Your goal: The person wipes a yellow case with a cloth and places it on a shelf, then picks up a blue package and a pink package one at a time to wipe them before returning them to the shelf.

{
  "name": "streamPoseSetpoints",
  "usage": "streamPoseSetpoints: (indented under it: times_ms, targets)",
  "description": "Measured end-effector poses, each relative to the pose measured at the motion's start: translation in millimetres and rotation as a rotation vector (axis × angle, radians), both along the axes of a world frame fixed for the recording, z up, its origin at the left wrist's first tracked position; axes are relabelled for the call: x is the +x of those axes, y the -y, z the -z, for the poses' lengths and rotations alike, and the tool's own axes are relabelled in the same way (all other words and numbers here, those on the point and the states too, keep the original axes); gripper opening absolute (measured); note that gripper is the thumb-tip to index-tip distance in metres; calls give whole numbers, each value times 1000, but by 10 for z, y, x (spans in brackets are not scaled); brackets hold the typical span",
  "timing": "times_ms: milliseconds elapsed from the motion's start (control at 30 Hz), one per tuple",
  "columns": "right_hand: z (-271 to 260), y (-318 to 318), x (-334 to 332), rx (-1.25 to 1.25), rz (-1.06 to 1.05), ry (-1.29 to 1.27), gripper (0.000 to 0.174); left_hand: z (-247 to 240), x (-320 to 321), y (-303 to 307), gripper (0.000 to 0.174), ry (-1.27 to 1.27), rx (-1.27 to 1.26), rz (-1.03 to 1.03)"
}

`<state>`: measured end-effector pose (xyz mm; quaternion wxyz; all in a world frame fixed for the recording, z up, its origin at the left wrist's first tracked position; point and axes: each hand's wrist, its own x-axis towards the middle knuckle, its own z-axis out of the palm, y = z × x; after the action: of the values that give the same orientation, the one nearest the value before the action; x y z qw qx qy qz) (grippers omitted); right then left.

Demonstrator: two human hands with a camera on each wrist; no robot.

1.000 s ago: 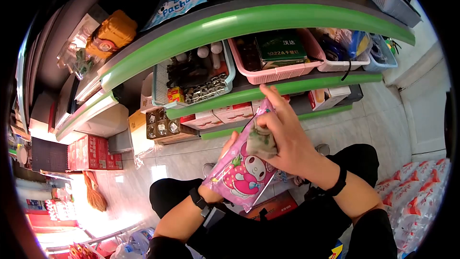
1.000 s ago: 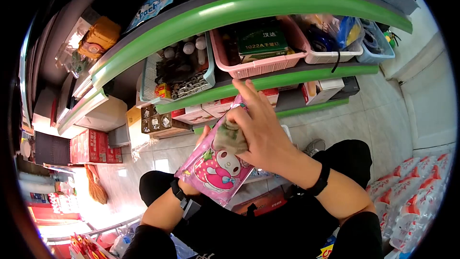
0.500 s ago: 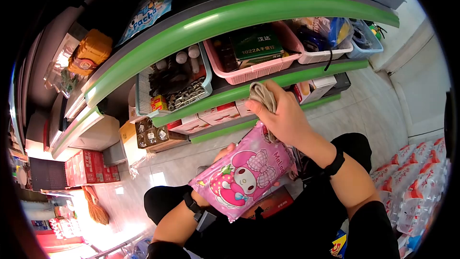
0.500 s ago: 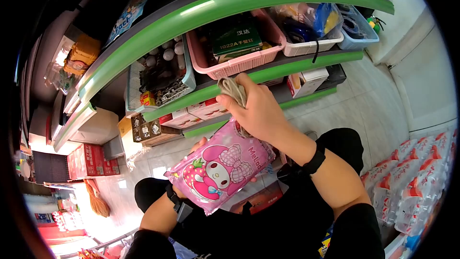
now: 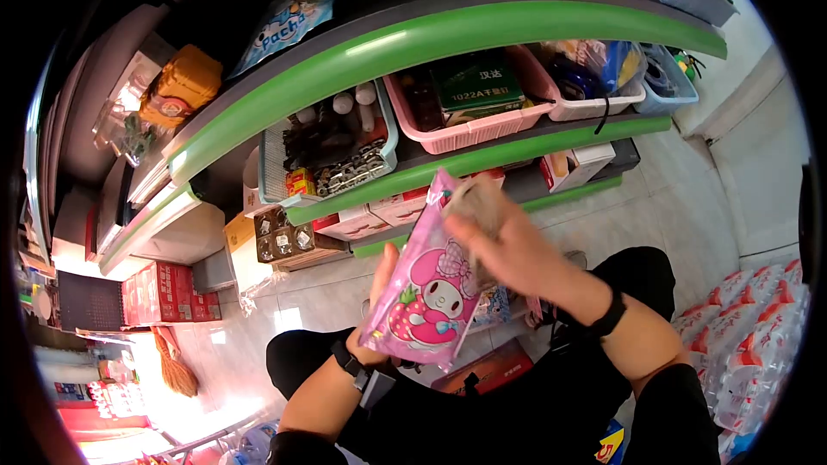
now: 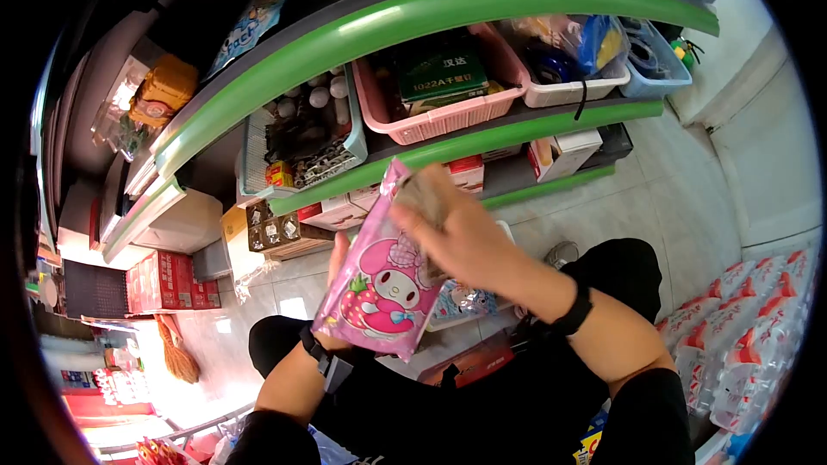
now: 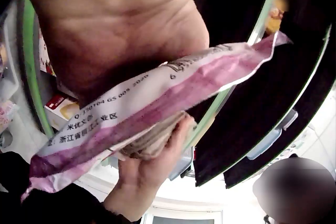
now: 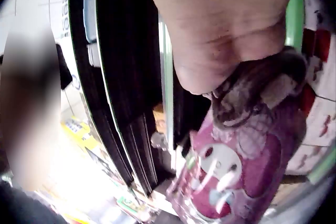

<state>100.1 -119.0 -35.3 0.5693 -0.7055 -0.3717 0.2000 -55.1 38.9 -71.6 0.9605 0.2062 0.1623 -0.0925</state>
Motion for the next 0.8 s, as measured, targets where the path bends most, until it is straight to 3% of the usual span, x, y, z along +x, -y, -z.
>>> streamPoseSetpoints:
  times_ms: [67, 133, 200, 233, 367, 467, 600, 700, 800]
  targets:
    - [-23, -31, -77, -41, 33, 75, 36, 124, -82, 78, 87, 111, -141, -6]
    - [51, -60, -26, -25, 54, 150, 36, 62, -73, 80, 92, 35, -56, 42]
    - [45, -109, -12, 61, 88, 72, 36, -58, -23, 81, 96, 63, 77, 91]
    - [46, -122, -2, 76, 105, 83, 35, -115, -5, 85, 101, -22, 19, 72]
    - [-25, -92, 125, 9, 133, 53, 33, -153, 45, 113, 101, 40, -139, 153]
    - [-28, -67, 240, 0, 166, -43, 34, -69, 33, 79, 102, 74, -185, 253]
    - [16, -54, 320, 59, 112, 22, 36, -131, 33, 97, 114, -20, -117, 242]
    - [-3, -3, 409, 49, 21, -18, 36, -126, -12, 54, 115, -86, -143, 239]
    - [-21, 46, 550, -26, 187, 61, 35, 7, -178, -50, 101, 68, -203, 220]
